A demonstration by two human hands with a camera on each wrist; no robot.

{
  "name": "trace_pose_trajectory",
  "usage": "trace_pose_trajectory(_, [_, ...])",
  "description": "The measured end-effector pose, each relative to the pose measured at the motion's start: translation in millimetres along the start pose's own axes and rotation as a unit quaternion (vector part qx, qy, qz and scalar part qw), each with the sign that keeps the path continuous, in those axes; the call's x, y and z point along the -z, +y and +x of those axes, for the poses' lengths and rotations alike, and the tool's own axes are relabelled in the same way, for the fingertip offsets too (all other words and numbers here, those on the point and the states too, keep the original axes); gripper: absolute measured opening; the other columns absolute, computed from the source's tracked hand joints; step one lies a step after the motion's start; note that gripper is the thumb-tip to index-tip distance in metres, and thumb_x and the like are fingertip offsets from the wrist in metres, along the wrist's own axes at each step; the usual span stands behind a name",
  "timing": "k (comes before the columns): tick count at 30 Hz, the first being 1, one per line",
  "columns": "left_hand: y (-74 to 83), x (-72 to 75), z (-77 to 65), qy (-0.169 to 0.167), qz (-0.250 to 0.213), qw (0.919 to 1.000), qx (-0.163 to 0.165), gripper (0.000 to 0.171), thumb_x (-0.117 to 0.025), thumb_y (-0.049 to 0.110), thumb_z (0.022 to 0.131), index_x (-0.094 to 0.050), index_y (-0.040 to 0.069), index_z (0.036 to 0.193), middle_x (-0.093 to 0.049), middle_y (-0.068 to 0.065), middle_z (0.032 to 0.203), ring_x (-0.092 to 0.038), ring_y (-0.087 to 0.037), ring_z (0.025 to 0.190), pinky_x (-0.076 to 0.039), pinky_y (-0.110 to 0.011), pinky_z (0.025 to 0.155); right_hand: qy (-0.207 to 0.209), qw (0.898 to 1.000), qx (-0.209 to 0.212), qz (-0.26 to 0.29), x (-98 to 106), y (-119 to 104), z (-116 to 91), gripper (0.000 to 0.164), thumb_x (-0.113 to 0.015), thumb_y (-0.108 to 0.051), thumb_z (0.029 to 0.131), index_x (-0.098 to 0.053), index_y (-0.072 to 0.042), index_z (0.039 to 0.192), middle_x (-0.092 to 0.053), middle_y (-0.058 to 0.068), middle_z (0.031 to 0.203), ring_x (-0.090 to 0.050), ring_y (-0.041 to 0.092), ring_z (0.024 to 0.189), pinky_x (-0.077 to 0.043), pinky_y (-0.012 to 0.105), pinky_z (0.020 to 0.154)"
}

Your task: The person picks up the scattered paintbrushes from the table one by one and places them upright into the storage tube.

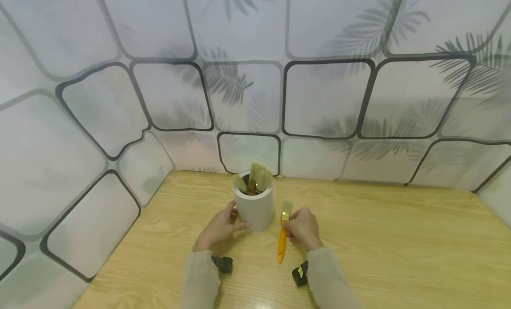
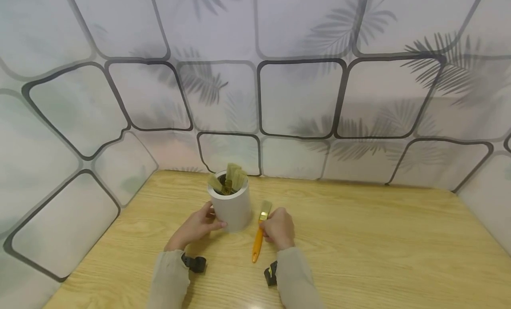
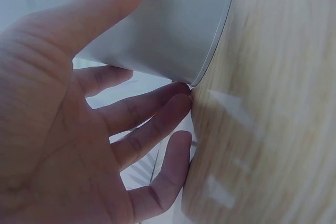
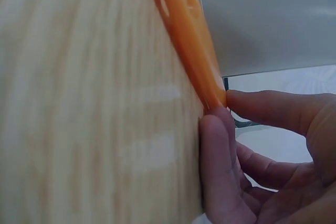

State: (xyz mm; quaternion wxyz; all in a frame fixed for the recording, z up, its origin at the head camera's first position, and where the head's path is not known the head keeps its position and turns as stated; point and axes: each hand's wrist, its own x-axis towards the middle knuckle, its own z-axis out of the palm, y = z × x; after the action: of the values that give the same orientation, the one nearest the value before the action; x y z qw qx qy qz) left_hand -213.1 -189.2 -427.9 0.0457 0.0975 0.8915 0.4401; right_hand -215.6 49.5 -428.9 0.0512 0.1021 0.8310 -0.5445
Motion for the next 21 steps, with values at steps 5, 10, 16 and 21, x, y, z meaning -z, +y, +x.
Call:
trace_pose_trajectory(5, [-0.2,-0.6,0.5,-0.002,0.001,1.0000,-0.001,0.084,-0.081,0.019,0.089,-0.033,-0.005,0.154,-0.055,-0.032,0.137,-0.056,-0.046,0.123,-0.046,-0.058,0.103,0.007,0.997,0.025,-0.068,-2.9,-1.9,-2.5,0.019,-0.079,-0.002,0.079,-0.063,-0.002,0.068,-0.059,0.003,0.052,-0.053,0.010,0.042,-0.049,0.021,0.042])
trace_pose_trajectory(10, [-1.3,-1.1,0.5,-0.001,0.002,1.0000,-0.002,0.084,-0.081,0.019,0.089,-0.033,-0.005,0.154,-0.055,-0.032,0.137,-0.057,-0.046,0.122,-0.046,-0.058,0.102,0.016,0.992,0.041,-0.115,-7.4,-2.6,-3.5,0.027,-0.080,-0.007,0.077,-0.058,-0.007,0.060,-0.052,-0.001,0.047,-0.047,0.010,0.038,-0.040,0.020,0.038])
trace_pose_trajectory(16, [-2.3,-1.0,0.3,-0.002,-0.003,1.0000,-0.008,0.084,-0.081,0.019,0.089,-0.033,-0.005,0.154,-0.056,-0.032,0.136,-0.057,-0.046,0.121,-0.046,-0.059,0.102,0.007,0.990,0.059,-0.128,-7.3,-1.1,-4.1,0.022,-0.074,0.003,0.073,-0.059,-0.005,0.059,-0.059,0.003,0.056,-0.056,0.012,0.043,-0.049,0.023,0.041])
trace_pose_trajectory(21, [-2.2,-0.5,0.2,-0.002,0.002,1.0000,-0.008,0.084,-0.081,0.019,0.089,-0.033,-0.005,0.154,-0.056,-0.032,0.135,-0.058,-0.046,0.121,-0.045,-0.059,0.102,-0.010,0.994,0.051,-0.092,-4.0,0.1,-3.4,0.026,-0.074,0.006,0.073,-0.056,-0.006,0.058,-0.059,0.005,0.058,-0.058,0.013,0.047,-0.053,0.025,0.043])
